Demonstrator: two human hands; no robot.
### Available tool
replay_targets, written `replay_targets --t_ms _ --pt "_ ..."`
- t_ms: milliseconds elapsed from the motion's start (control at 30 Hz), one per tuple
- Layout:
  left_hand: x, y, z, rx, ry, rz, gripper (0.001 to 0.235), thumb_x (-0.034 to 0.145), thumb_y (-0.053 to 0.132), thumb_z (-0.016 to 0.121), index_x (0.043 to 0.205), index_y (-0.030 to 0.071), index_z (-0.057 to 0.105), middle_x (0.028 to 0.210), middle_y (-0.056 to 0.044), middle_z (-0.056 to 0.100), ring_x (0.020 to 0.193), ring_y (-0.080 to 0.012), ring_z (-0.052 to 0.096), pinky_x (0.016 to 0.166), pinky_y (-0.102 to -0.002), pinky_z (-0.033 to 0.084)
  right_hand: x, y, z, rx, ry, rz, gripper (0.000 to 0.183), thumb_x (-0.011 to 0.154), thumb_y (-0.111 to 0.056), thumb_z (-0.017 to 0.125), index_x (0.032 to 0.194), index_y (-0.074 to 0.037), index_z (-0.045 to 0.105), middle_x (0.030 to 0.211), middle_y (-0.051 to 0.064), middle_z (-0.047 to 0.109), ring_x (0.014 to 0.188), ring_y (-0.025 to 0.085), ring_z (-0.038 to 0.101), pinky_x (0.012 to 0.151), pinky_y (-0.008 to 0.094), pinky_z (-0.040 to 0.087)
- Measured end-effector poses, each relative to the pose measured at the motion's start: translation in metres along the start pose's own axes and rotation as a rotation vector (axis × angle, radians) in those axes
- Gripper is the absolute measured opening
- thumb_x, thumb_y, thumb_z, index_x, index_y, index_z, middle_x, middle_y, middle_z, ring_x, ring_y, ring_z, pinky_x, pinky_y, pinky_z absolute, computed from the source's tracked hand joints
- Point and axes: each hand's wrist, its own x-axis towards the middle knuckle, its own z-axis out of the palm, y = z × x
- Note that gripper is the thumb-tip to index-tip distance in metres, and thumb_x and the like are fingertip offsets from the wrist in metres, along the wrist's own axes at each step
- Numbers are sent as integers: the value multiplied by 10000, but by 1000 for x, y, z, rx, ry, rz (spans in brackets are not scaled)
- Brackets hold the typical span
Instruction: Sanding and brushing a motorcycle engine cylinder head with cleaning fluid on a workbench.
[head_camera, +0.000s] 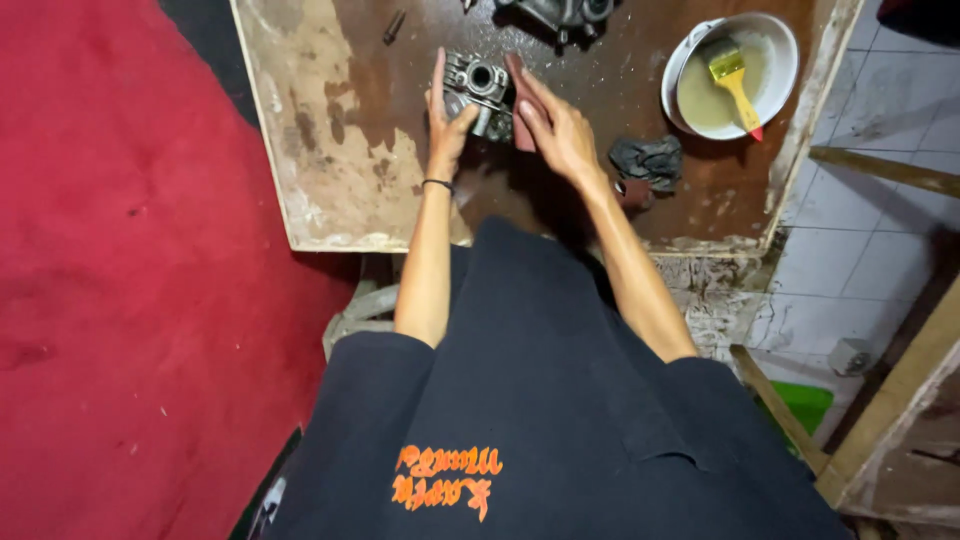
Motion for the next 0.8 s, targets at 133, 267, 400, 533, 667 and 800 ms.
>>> replay_targets --t_ms 133,267,400,533,667,800 --pt "8 0 -10 104 -26 151 871 872 126 752 1651 203 371 1729 -128 366 1562 -327 367 1329 -412 234 4 9 -7 31 -98 38 502 1035 -514 565 1499 -325 525 1355 128 686 1213 385 660 1034 485 523" --pt "21 -10 -26 25 -113 33 895 844 160 751 1646 241 362 1618 -159 455 1518 -329 428 1308 -425 291 0 11 -8 27 -197 28 524 1029 -517 572 1509 -314 518 1361 132 675 1249 377 634 1066 483 492" --pt "35 -18 -22 140 -151 6 939 759 122 759 1610 256 387 1591 -164 478 1495 -325 397 1290 -437 244 0 13 1 -21 -156 87 533 1022 -531 565 1511 -325 512 1392 111 654 1254 386 613 1082 496 456" --pt "22 -16 -26 132 -110 -47 936 778 121 744 1631 276 392 1449 -153 508 1417 -321 504 1281 -427 363 -8 -3 3 111 -137 18 538 1034 -525 559 1529 -323 497 1427 109 641 1278 375 619 1100 475 470" --pt "29 -11 -19 104 -135 57 910 773 89 741 1606 265 419 1484 -116 493 1430 -293 455 1270 -418 311 -8 -8 3 28 -92 131 526 1032 -509 559 1522 -331 492 1398 118 656 1272 380 617 1070 472 486" --pt "26 3 -17 90 -145 26 891 810 170 801 1604 256 406 1385 -113 558 1336 -272 547 1222 -407 410 -31 -59 4 27 -7 110 533 1036 -475 556 1544 -325 489 1360 139 678 1245 377 653 1046 462 527"
